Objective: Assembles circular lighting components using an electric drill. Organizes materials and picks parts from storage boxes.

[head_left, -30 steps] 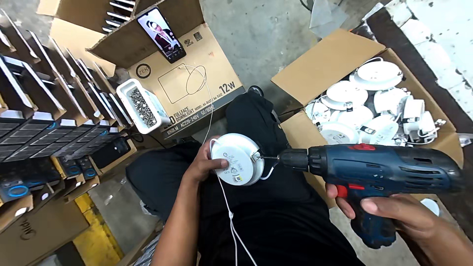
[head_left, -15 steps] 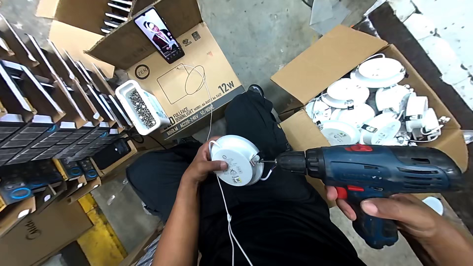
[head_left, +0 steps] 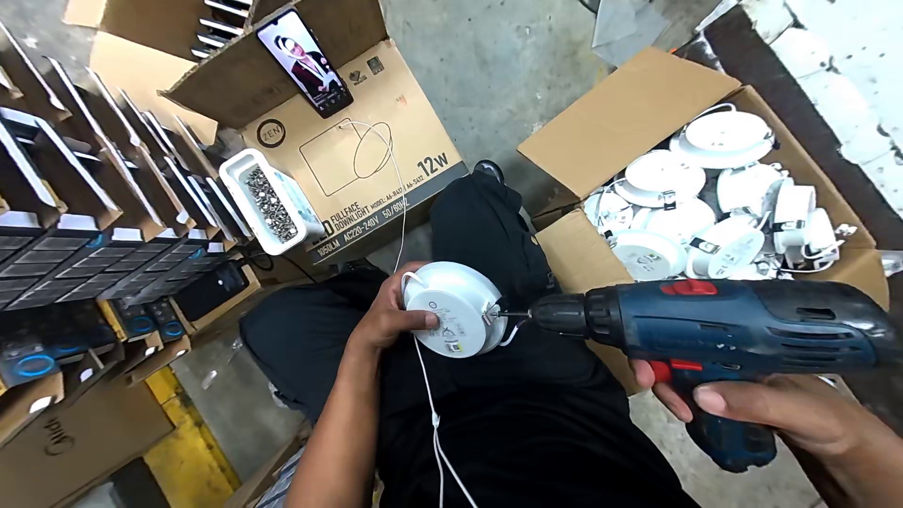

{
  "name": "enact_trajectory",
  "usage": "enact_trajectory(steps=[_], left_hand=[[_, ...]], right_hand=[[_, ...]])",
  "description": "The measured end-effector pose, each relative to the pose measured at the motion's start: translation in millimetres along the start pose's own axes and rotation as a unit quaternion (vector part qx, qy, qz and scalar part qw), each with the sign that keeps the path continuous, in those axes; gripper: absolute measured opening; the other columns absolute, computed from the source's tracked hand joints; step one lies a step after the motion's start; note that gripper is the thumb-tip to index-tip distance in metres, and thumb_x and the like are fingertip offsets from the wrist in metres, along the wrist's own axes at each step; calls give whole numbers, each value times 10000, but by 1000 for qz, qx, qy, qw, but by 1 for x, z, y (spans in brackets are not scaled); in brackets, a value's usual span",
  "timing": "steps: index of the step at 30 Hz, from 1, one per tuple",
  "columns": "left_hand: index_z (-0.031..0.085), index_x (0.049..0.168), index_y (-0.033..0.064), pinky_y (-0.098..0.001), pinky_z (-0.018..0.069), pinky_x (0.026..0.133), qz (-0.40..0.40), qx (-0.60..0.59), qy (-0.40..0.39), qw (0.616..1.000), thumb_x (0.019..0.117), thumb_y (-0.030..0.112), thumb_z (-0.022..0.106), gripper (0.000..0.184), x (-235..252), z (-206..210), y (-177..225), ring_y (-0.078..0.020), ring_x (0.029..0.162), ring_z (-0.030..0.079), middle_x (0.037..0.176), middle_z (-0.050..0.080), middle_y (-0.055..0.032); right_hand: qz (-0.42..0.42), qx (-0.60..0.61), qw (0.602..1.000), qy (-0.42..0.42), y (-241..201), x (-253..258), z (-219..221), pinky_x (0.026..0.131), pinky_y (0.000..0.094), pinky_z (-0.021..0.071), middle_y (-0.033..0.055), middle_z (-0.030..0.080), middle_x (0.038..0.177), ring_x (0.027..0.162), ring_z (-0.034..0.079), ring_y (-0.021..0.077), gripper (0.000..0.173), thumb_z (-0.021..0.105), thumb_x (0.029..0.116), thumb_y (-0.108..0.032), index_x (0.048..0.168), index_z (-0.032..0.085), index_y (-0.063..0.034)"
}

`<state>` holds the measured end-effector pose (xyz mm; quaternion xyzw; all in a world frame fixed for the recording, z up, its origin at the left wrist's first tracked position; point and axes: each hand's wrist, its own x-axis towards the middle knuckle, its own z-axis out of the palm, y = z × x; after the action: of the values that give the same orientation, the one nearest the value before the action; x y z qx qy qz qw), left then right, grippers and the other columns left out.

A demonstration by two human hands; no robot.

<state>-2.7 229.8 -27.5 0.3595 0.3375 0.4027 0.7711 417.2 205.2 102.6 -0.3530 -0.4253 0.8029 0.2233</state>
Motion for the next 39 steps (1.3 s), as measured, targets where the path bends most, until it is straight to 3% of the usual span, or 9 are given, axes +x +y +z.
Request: enact_trajectory(steps=[12,34,39], left_hand=[[579,1267,25,-354,633,827,93,96,106,985,719,334,884,699,2,18,-15,-156,929,734,1063,739,-62],[590,1255,22,-345,632,811,85,131,105,982,720,387,864,704,7,18,-14,-142,917,730,1054,736,-56],[582,1269,23,-343,630,818,73,132,97,984,737,385,857,700,6,16,-11,-143,922,728,1064,733,-56]], right_hand=[[30,-28,999,-8,-13,9,-8,654,205,557,-37,686,845,714,648,57,291,744,900,-417,1085,719,-195],[44,-33,998,-14,-11,15,-11,651,204,554,-57,676,817,703,646,51,274,749,889,-431,1045,716,-208],[33,-60,998,-14,-11,17,-7,656,206,555,-37,688,857,715,644,55,319,743,898,-445,1101,713,-201]])
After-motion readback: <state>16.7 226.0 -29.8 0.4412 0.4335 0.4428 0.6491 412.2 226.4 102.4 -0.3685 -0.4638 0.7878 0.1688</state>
